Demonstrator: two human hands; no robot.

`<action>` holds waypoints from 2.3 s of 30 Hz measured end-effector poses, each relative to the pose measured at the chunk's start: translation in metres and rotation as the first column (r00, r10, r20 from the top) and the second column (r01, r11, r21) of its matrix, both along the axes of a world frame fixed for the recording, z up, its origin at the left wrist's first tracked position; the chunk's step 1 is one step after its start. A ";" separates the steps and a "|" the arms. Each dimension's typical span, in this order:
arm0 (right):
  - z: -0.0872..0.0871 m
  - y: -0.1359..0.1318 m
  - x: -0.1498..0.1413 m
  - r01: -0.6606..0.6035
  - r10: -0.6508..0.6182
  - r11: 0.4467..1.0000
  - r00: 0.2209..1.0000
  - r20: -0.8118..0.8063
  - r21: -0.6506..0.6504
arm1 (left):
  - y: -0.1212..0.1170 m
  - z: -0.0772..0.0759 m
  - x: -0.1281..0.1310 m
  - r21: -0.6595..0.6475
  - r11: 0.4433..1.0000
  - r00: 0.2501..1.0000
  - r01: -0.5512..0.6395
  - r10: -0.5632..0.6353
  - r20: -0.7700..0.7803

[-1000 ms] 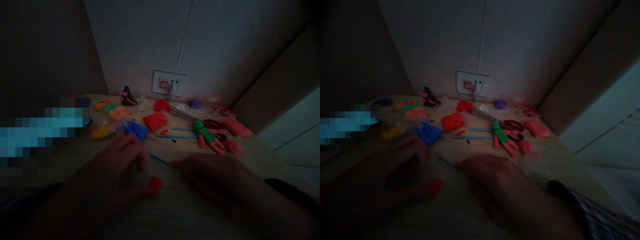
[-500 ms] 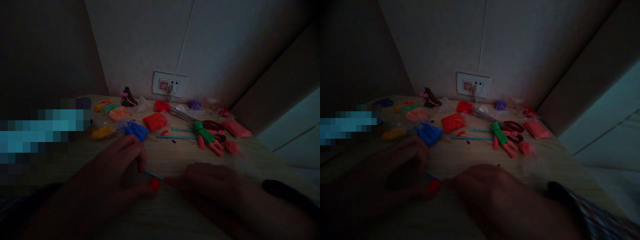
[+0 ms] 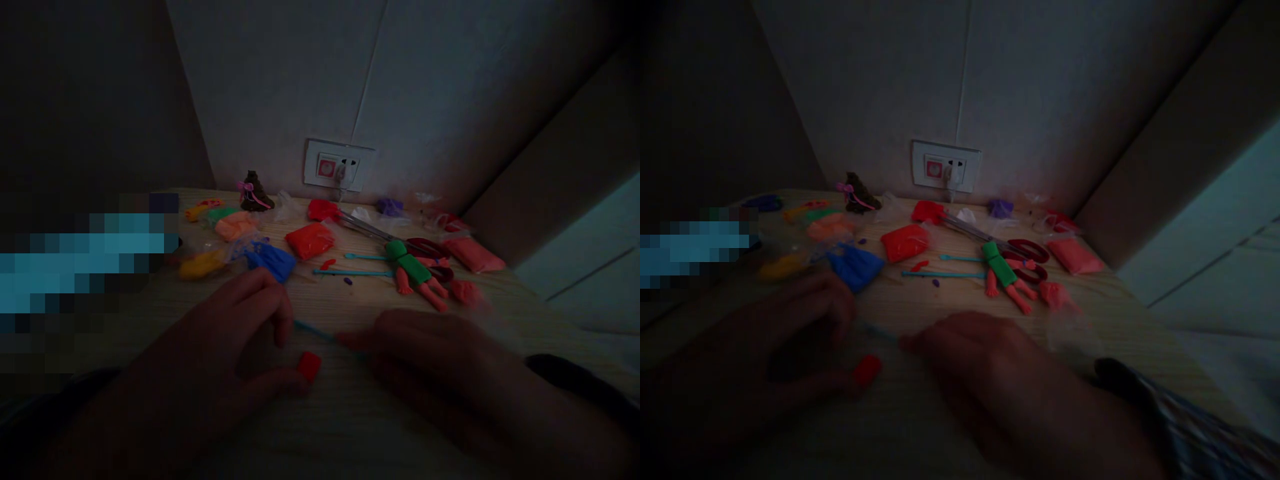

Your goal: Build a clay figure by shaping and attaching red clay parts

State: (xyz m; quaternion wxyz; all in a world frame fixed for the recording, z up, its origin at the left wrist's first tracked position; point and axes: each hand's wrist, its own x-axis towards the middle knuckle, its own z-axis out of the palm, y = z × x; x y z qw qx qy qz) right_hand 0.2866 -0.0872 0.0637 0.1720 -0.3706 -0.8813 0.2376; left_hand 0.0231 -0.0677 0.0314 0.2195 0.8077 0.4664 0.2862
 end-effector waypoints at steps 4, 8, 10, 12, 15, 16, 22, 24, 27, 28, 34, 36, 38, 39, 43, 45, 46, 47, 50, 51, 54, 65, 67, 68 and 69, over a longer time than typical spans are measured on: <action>0.000 -0.002 -0.001 0.001 -0.001 1.000 1.000 0.002 0.006 | 0.002 -0.001 -0.001 0.023 1.000 1.000 0.003 -0.004 0.010; 0.002 0.000 -0.003 -0.023 0.022 0.999 0.999 -0.024 -0.034 | 0.001 -0.007 -0.002 0.066 0.998 1.000 -0.018 0.018 -0.009; 0.003 0.003 -0.003 0.055 -0.056 0.998 0.998 -0.033 -0.020 | 0.000 -0.010 -0.002 0.091 0.996 1.000 -0.025 0.024 0.010; 0.002 0.007 -0.001 0.169 -0.168 0.985 0.985 -0.026 0.033 | -0.001 -0.010 -0.002 0.092 0.996 1.000 -0.017 0.015 0.025; -0.003 0.009 0.001 0.243 -0.243 0.963 0.970 -0.014 0.113 | -0.005 -0.002 0.000 0.036 0.999 1.000 -0.010 0.010 0.002; -0.005 0.009 0.002 0.248 -0.247 0.960 0.969 -0.021 0.130 | -0.006 0.002 0.000 0.006 1.000 1.000 -0.014 0.014 -0.003; -0.007 0.007 0.002 0.253 -0.253 0.954 0.967 -0.017 0.159 | -0.011 0.014 0.003 -0.109 0.993 0.999 0.041 -0.038 0.031; -0.004 0.006 0.000 0.260 -0.262 0.950 0.965 -0.008 0.173 | -0.010 0.014 0.003 -0.101 0.994 0.999 0.039 -0.036 0.034; -0.001 0.004 -0.003 0.235 -0.239 0.959 0.971 0.005 0.156 | -0.008 0.012 0.003 -0.095 0.995 0.999 0.037 -0.034 0.033; -0.001 0.003 -0.004 0.225 -0.229 0.962 0.973 0.006 0.154 | -0.008 0.011 0.003 -0.095 0.995 0.999 0.040 -0.037 0.029; -0.006 0.000 -0.004 0.212 -0.216 0.959 0.976 0.001 0.189 | -0.003 0.006 -0.004 -0.077 0.991 0.994 0.109 -0.107 0.035; -0.006 -0.001 -0.004 0.202 -0.205 0.962 0.979 -0.006 0.183 | -0.004 0.007 -0.004 -0.081 0.992 0.996 0.092 -0.090 0.028; -0.005 -0.002 -0.004 0.176 -0.178 0.973 0.984 -0.004 0.146 | -0.007 0.010 -0.001 -0.074 0.995 0.998 0.061 -0.059 0.027; -0.005 -0.003 -0.005 0.167 -0.167 0.978 0.986 -0.007 0.127 | -0.008 0.010 0.001 -0.068 0.996 0.998 0.055 -0.053 0.034; -0.004 -0.005 -0.007 0.170 -0.169 0.983 0.985 -0.017 0.070 | -0.010 0.009 0.006 -0.043 0.998 0.995 0.051 -0.048 0.084; -0.006 -0.005 -0.007 0.171 -0.169 0.984 0.985 -0.031 0.045 | -0.008 0.007 0.006 -0.034 0.997 0.994 0.065 -0.061 0.094; -0.007 -0.005 -0.007 0.164 -0.163 0.986 0.986 -0.039 0.020 | -0.006 0.006 0.005 -0.037 0.997 0.993 0.072 -0.069 0.091; -0.007 -0.005 -0.006 0.154 -0.154 0.988 0.987 -0.049 -0.006 | -0.004 0.006 0.004 -0.047 0.995 0.993 0.086 -0.082 0.082; -0.010 -0.007 -0.004 0.110 -0.113 0.993 0.991 -0.071 -0.051 | 0.003 0.007 -0.001 -0.088 0.989 0.993 0.118 -0.116 0.030; -0.011 -0.008 -0.003 0.105 -0.108 0.993 0.991 -0.073 -0.044 | 0.005 0.009 -0.002 -0.093 0.988 0.992 0.123 -0.123 0.016; -0.017 -0.011 -0.003 0.118 -0.118 0.993 0.989 -0.086 -0.011 | 0.008 0.012 0.000 -0.102 0.989 0.995 0.103 -0.103 0.008; -0.029 -0.012 -0.005 0.008 0.001 0.997 0.994 -0.108 0.082 | 0.009 0.018 0.011 -0.183 0.983 0.999 -0.010 0.016 0.032; -0.027 -0.013 -0.006 0.053 -0.047 0.996 0.995 -0.087 0.070 | 0.010 0.018 0.010 -0.205 0.979 0.999 -0.012 0.019 0.030; -0.026 -0.013 -0.006 0.063 -0.057 0.995 0.995 -0.085 0.072 | 0.010 0.018 0.010 -0.211 0.978 1.000 -0.008 0.014 0.028; -0.024 -0.012 -0.006 0.062 -0.054 0.994 0.994 -0.090 0.085 | 0.010 0.018 0.009 -0.205 0.979 1.000 -0.001 0.007 0.028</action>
